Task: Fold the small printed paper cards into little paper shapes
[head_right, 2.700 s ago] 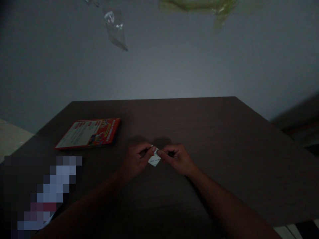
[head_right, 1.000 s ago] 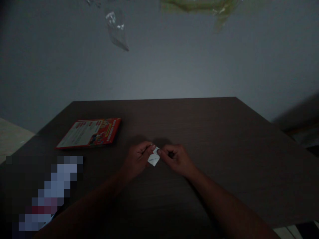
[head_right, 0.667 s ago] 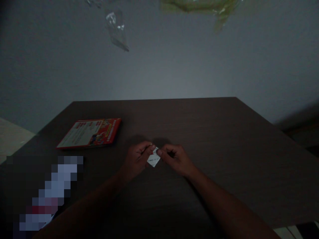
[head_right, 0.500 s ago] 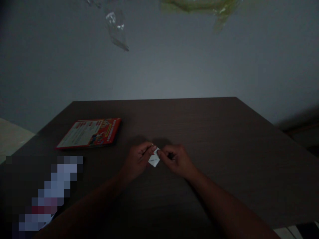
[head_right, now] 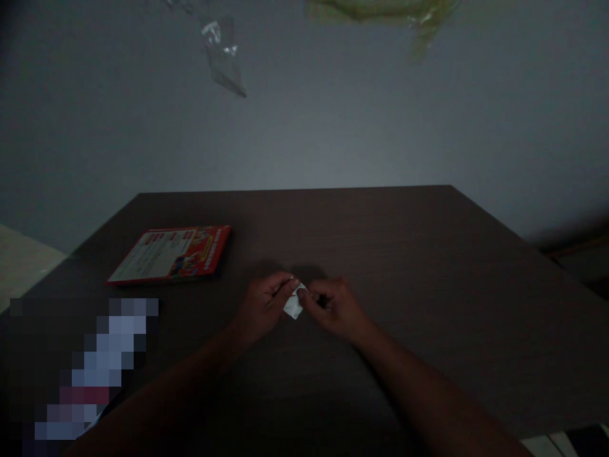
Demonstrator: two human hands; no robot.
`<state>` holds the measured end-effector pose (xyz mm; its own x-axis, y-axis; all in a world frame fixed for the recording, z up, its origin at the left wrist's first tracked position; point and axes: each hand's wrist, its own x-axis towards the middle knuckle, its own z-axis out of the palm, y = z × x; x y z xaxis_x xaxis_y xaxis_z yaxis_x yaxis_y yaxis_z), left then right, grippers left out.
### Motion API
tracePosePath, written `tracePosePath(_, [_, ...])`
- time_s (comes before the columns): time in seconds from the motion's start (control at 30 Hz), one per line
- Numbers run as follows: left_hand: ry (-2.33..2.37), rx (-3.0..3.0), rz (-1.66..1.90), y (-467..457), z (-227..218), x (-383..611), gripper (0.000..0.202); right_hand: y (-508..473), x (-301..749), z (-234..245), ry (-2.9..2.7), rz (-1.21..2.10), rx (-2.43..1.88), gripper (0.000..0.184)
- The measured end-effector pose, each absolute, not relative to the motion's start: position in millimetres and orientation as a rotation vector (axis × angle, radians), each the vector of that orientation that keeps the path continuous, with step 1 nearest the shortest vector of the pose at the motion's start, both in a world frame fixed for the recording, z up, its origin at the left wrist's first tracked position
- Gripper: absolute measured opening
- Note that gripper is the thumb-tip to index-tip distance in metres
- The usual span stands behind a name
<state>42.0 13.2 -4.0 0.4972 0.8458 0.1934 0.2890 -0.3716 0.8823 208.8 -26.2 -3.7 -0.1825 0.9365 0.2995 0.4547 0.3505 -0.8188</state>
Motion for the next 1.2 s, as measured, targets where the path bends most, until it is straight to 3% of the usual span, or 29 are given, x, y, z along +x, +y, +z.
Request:
tracePosePath(0.27, [0.902, 1.911, 0.847, 11.8, -2.4, 42.0, 0.031, -24.5, 208.3, -1.8, -1.742, 0.946, -1.181, 0.035])
tracePosePath(0.47, [0.906, 1.896, 0.834, 11.7, -3.9, 43.2, 0.031, -26.9, 206.4, 0.5, -1.826, 0.722, -1.245, 0.037])
tracePosePath(0.67, [0.904, 1.739, 0.817, 11.9, -5.7, 42.8, 0.033, -24.6, 209.4, -5.2, -1.772, 0.979, -1.174, 0.033])
tracePosePath(1.2, [0.920, 1.862, 0.755, 13.9, -4.2, 39.7, 0.044, -23.2, 212.0, -6.3, -1.689, 0.974, -1.251, 0.041])
